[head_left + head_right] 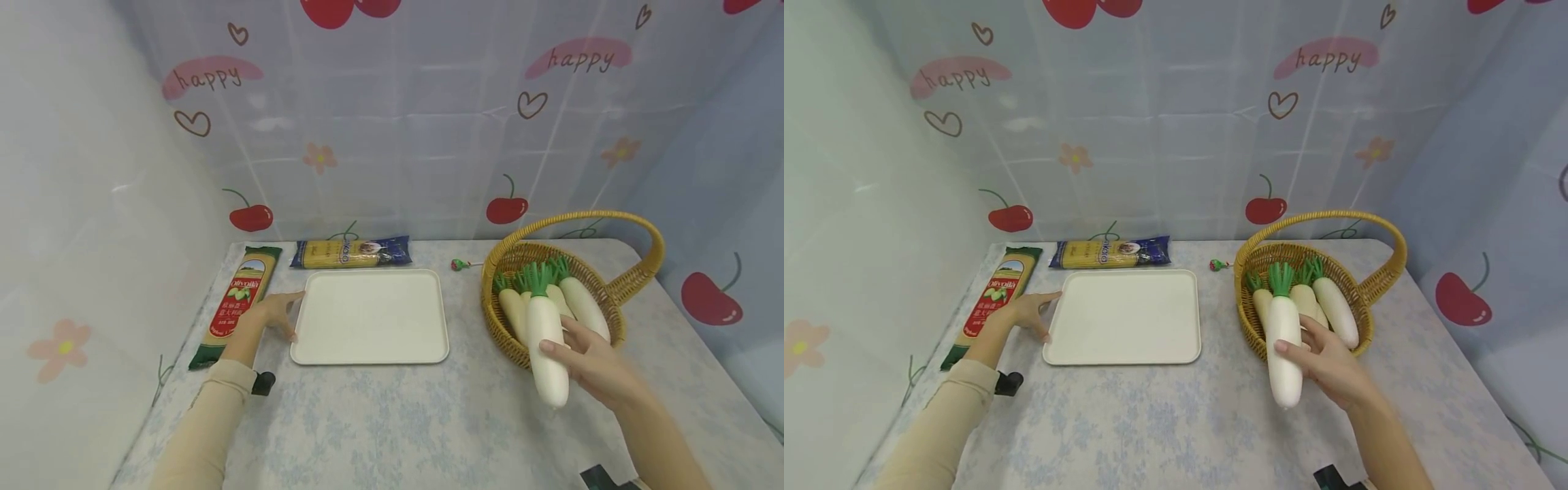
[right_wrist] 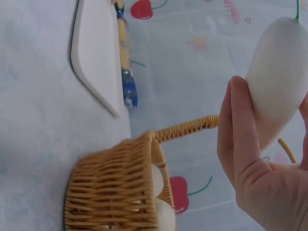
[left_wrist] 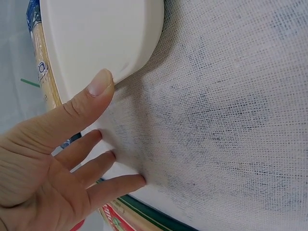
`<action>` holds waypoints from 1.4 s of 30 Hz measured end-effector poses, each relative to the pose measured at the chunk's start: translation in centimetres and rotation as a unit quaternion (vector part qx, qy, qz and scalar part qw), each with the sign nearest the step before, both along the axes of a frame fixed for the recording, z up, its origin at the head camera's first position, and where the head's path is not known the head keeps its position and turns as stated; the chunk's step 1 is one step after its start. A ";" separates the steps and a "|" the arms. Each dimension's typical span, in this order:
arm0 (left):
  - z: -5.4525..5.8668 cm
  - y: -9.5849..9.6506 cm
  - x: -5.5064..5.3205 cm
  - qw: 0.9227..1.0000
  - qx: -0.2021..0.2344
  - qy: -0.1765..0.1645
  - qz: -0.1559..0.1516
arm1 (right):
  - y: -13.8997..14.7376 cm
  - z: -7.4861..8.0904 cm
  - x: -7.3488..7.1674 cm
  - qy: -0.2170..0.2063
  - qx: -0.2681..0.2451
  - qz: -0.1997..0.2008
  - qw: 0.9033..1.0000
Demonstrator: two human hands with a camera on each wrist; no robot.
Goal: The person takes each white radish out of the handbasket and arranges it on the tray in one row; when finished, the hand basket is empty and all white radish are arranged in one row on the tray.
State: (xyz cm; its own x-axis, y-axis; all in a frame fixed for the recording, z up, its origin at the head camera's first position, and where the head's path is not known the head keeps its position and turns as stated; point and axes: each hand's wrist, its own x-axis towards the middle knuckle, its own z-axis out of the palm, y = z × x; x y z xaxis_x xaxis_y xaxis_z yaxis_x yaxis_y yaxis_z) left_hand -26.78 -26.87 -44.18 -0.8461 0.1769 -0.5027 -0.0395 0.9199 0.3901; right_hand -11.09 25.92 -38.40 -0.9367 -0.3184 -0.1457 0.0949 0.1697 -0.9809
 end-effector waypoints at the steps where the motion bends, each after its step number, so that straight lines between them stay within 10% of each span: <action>1: 0.0 0.0 0.0 1.000 -0.001 0.000 -0.001 | -0.2 0.0 0.2 0.002 -0.003 0.002 1.000; 17: 0.1 0.0 0.2 1.000 0.004 -0.002 0.000 | -5.3 -0.3 0.7 -0.024 -0.042 0.081 0.996; 42: 0.0 -0.1 0.0 1.000 -0.001 -0.005 0.002 | -14.9 -2.9 -6.9 -0.088 -0.046 0.081 0.992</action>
